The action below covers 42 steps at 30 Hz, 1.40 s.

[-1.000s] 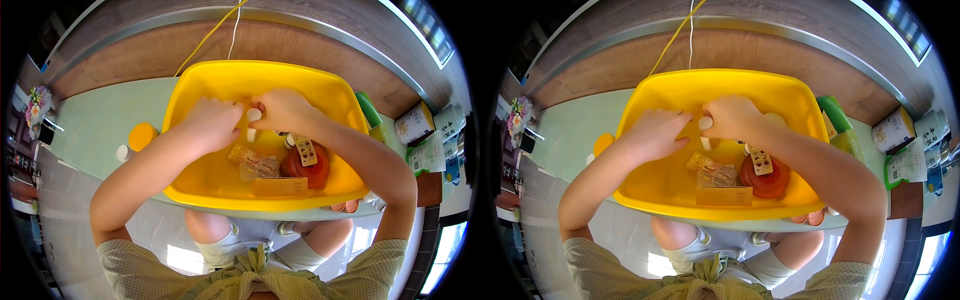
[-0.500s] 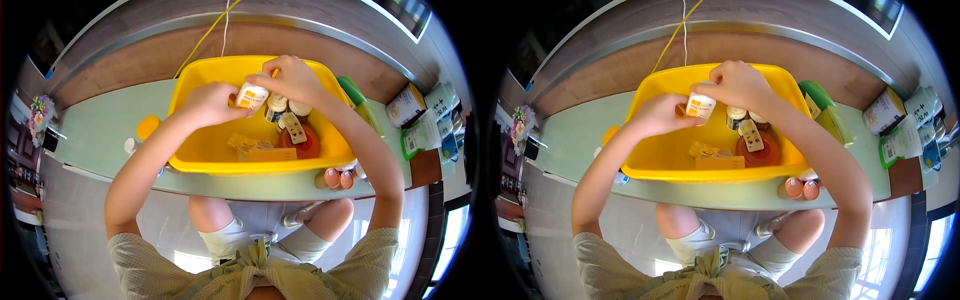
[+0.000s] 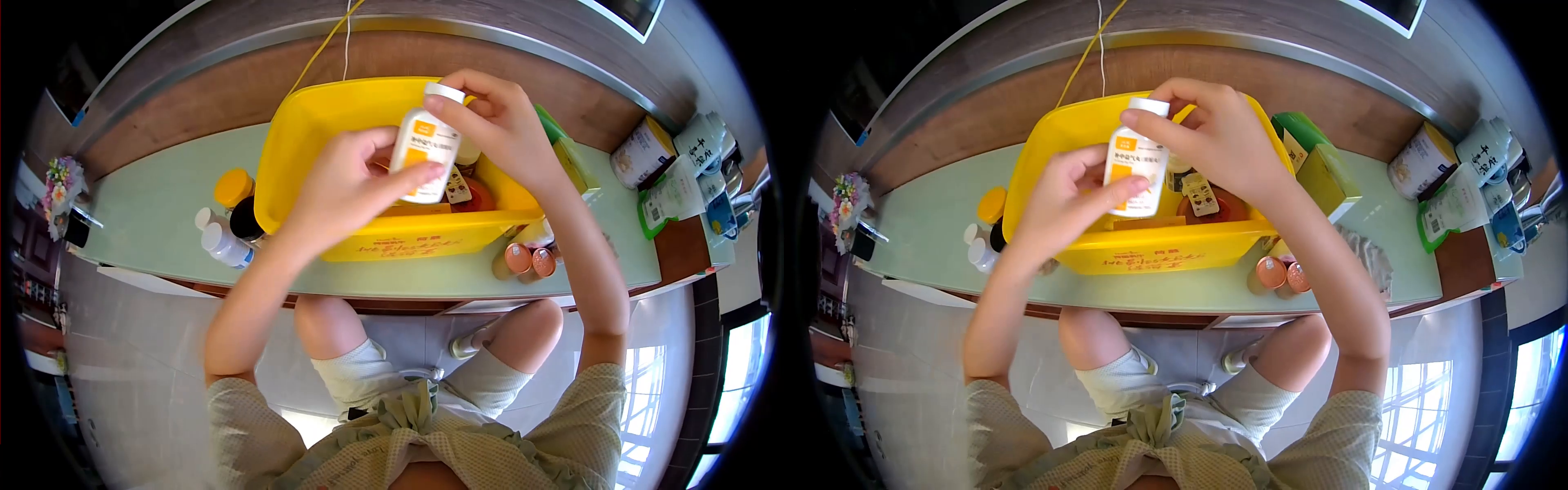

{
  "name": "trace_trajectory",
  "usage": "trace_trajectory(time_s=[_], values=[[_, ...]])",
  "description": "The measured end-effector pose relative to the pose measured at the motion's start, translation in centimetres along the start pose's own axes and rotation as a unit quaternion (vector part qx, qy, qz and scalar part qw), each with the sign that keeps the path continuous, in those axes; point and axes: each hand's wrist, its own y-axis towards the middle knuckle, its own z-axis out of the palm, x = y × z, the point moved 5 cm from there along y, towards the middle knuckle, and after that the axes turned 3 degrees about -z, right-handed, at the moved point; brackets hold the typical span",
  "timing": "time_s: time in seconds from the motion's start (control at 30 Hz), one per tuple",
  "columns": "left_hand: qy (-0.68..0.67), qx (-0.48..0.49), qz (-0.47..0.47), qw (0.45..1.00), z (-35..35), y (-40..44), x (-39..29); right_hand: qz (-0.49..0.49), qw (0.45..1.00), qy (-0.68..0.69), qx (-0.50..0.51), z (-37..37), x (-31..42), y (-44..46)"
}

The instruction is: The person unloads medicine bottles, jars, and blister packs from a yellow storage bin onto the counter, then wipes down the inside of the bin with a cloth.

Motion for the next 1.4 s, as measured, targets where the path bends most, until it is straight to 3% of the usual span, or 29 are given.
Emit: trace_trajectory(time_s=[0.1, 0.2, 0.37, 0.73, 1.03, 1.13, 1.23, 1.4], values=[[0.074, -0.113, 0.148, 0.980, 2.6, -2.2, -0.9, 0.005, 0.998, 0.064, -0.003, -0.8, 1.8, -2.5], [0.009, -0.115, 0.183, 0.976, 5.2, -3.4, -0.3, 0.017, 1.000, -0.011, -0.013, -2.1, 3.0, -5.4], [0.079, -0.138, 0.263, 0.952, 8.6, -4.6, 1.0, 0.058, 0.997, -0.051, -0.019, -3.9, 2.9, -9.7], [0.007, -0.120, 0.197, 0.973, 15.2, -4.1, 6.6, 0.079, 0.985, -0.139, -0.064, -6.3, -1.3, -16.4], [0.039, -0.245, 0.164, 0.955, 16.8, -4.9, 10.0, 0.067, 0.988, -0.141, 0.013, -5.2, -3.6, -18.2], [0.040, -0.248, 0.130, 0.959, 16.5, -5.2, 11.6, 0.079, 0.992, -0.102, 0.007, -4.4, -4.9, -18.3], [-0.021, -0.248, 0.107, 0.962, 16.7, -5.1, 12.7, 0.084, 0.984, -0.155, 0.027, -3.7, -5.7, -17.9], [-0.013, -0.247, 0.078, 0.966, 16.7, -4.9, 14.5, 0.073, 0.972, -0.219, 0.043, -3.2, -6.0, -17.7]])
